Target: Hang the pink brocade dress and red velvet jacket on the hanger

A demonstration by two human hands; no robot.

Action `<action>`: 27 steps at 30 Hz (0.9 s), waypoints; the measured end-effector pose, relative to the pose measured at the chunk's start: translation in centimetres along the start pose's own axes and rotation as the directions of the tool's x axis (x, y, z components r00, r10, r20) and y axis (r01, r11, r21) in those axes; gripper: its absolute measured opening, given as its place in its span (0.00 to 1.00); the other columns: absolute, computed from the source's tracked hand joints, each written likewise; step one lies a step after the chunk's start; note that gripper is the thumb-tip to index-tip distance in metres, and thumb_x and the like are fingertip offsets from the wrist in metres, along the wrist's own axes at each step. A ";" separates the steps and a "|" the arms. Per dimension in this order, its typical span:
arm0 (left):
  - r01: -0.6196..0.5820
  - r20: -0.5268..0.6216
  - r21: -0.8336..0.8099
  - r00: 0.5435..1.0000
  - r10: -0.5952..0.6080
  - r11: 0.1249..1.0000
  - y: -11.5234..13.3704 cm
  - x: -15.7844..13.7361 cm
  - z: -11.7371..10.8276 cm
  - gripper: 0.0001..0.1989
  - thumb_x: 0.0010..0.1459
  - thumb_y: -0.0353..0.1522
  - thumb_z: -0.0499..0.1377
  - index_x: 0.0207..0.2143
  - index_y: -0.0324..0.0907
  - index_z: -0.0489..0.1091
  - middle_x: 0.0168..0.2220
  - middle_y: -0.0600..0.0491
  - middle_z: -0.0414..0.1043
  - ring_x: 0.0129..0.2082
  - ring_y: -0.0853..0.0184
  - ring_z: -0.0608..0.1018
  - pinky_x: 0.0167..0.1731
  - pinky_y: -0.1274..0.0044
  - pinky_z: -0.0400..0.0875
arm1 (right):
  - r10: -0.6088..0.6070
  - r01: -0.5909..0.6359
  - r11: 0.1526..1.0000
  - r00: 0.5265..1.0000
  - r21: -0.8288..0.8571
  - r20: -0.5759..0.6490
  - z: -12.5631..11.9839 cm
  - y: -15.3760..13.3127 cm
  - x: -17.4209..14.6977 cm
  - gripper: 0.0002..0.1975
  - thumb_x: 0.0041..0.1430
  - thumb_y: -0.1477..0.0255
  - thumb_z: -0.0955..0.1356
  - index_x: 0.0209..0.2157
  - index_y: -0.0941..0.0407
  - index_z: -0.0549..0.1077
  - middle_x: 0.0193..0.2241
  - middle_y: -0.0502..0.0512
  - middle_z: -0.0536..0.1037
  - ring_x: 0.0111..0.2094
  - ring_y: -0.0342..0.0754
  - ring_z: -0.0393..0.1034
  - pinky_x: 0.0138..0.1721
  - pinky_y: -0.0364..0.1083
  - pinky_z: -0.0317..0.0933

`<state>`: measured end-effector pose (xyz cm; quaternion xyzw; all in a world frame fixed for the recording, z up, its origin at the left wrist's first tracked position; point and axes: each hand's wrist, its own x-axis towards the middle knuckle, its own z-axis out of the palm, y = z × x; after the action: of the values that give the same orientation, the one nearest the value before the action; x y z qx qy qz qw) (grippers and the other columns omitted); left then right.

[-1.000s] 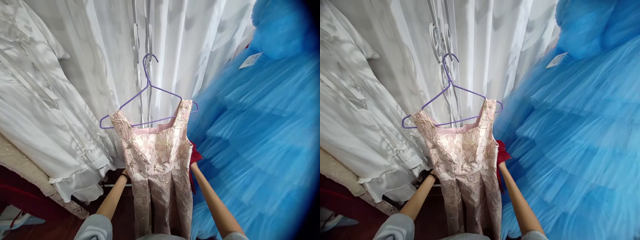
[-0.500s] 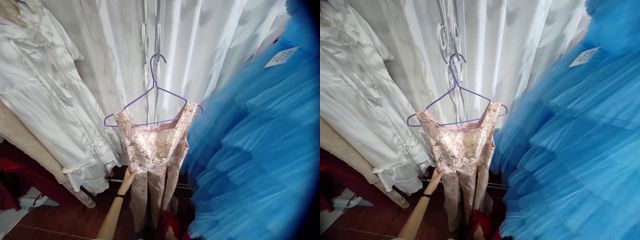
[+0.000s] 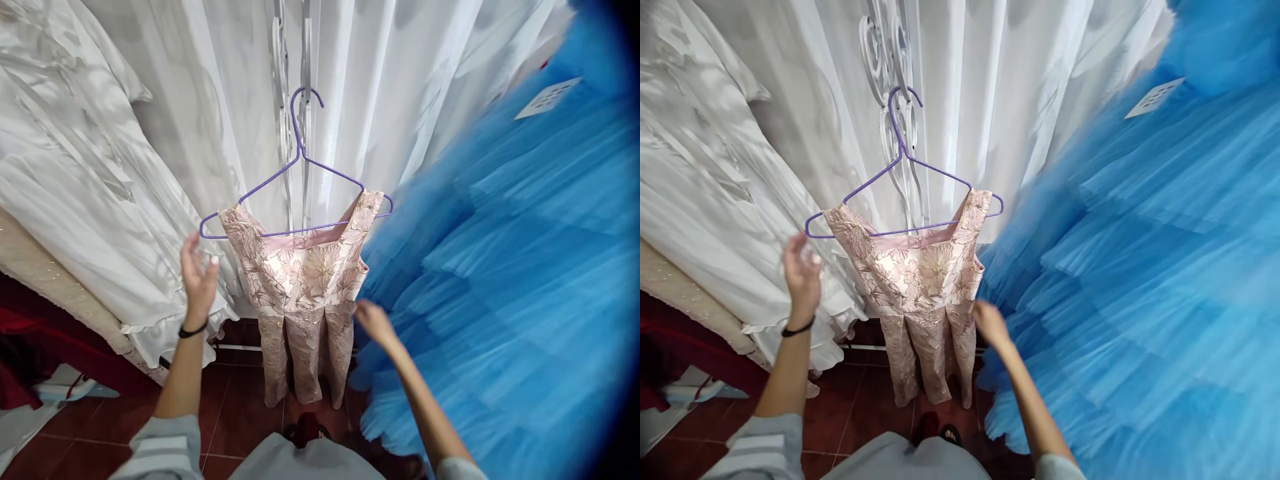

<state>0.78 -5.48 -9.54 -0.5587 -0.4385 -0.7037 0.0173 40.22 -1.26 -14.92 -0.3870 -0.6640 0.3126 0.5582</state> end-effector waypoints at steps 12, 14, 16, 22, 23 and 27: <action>-0.345 0.432 0.410 0.889 0.153 0.844 3.4 10.8 0.8 0.15 0.66 0.38 0.52 0.45 0.45 0.77 0.43 0.49 0.76 0.46 0.60 0.76 0.51 0.70 0.68 | -0.235 0.287 0.927 0.946 -0.242 0.225 -4.8 -7.9 17.5 0.33 0.53 0.41 0.66 0.29 0.60 0.75 0.26 0.55 0.74 0.32 0.46 0.67 0.38 0.45 0.66; -0.341 0.461 0.399 0.877 0.135 0.851 2.8 11.0 1.1 0.16 0.65 0.40 0.53 0.47 0.44 0.76 0.44 0.47 0.75 0.46 0.59 0.76 0.50 0.69 0.68 | -0.218 0.255 0.951 0.955 -0.174 0.203 -4.7 -7.7 16.9 0.34 0.50 0.39 0.67 0.28 0.60 0.74 0.25 0.53 0.71 0.29 0.43 0.66 0.34 0.43 0.65; -0.327 0.453 0.415 0.883 0.119 0.849 2.3 11.5 1.7 0.15 0.64 0.40 0.54 0.44 0.42 0.77 0.42 0.47 0.75 0.45 0.58 0.75 0.50 0.68 0.68 | -0.194 0.220 0.967 0.963 -0.131 0.187 -4.9 -7.4 16.5 0.35 0.48 0.38 0.67 0.27 0.60 0.73 0.23 0.52 0.70 0.27 0.42 0.65 0.31 0.42 0.64; -0.115 0.192 0.369 0.980 0.046 0.922 -1.5 10.5 -0.8 0.15 0.58 0.43 0.58 0.31 0.41 0.75 0.32 0.50 0.74 0.37 0.62 0.75 0.44 0.70 0.69 | -0.121 0.125 0.977 0.992 -0.173 0.032 -6.9 -6.2 15.1 0.35 0.44 0.37 0.69 0.22 0.59 0.70 0.20 0.51 0.71 0.23 0.42 0.66 0.27 0.41 0.64; -0.004 0.118 0.313 0.992 -0.034 0.950 -2.6 9.4 -1.5 0.16 0.57 0.44 0.59 0.31 0.40 0.75 0.30 0.51 0.74 0.35 0.63 0.74 0.42 0.72 0.70 | -0.103 0.105 0.984 0.995 -0.142 0.016 -7.0 -5.6 14.5 0.35 0.46 0.37 0.68 0.21 0.59 0.70 0.19 0.52 0.71 0.23 0.42 0.67 0.27 0.42 0.65; 0.441 -0.061 0.026 0.896 -0.439 0.897 -7.1 2.4 -1.7 0.19 0.48 0.47 0.64 0.29 0.38 0.72 0.24 0.56 0.68 0.25 0.69 0.70 0.30 0.77 0.68 | -0.019 0.024 0.999 0.991 0.032 -0.134 -5.1 -0.8 10.7 0.32 0.48 0.41 0.69 0.20 0.59 0.69 0.18 0.50 0.69 0.21 0.40 0.64 0.26 0.40 0.63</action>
<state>-5.05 -1.05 -11.85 -0.4257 -0.5664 -0.6954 -0.1199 44.29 7.48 -8.00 -0.3905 -0.6241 0.2909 0.6110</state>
